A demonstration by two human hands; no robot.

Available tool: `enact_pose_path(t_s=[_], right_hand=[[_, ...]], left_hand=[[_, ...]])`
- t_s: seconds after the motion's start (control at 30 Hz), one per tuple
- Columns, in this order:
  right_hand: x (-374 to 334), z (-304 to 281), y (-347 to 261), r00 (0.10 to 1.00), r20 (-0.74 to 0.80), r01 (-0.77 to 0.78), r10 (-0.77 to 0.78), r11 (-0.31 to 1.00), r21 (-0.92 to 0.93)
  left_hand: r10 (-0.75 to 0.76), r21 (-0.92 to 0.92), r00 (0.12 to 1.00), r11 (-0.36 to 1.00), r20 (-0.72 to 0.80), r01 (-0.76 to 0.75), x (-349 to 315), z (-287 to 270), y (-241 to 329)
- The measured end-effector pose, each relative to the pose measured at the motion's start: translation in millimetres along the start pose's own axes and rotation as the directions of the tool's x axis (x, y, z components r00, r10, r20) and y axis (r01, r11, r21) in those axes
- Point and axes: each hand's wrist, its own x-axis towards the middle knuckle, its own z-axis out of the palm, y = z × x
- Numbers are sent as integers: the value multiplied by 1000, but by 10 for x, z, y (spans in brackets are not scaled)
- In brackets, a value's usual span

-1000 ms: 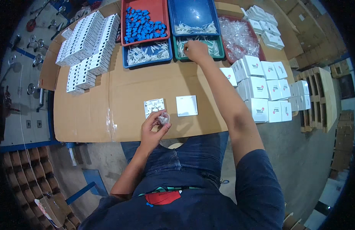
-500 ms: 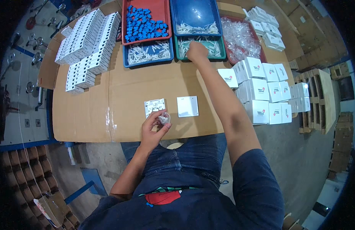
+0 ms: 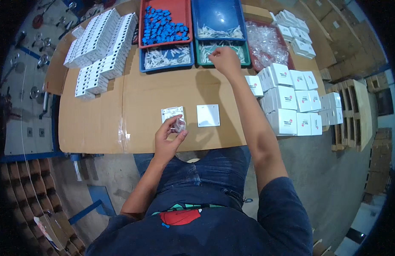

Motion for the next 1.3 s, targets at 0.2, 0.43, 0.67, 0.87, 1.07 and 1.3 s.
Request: enact_pose_path(t_s=[0.2, 0.43, 0.67, 0.87, 1.07, 1.3], right_hand=[[-1281, -385, -704, 966, 182, 73, -185, 868, 491], [-2003, -567, -1120, 913, 324, 78, -249, 885, 460], [-2111, -567, -1118, 915, 248, 172, -318, 863, 475], [-2107, -591, -1086, 918, 259, 145, -299, 865, 481], [-1935, -588, -991, 930, 251, 115, -268, 863, 493], [-1178, -536, -638, 979, 81, 136, -185, 899, 416]], left_hand=[[109, 8, 989, 994, -101, -109, 10, 4, 41], [171, -6, 982, 985, -86, -172, -11, 15, 72], [195, 7, 978, 981, -79, -195, -71, 36, 93], [190, -4, 979, 982, -74, -190, -79, 46, 94], [136, -12, 989, 990, -65, -137, -64, 69, 115], [68, -8, 998, 998, 15, -68, 28, 75, 50]])
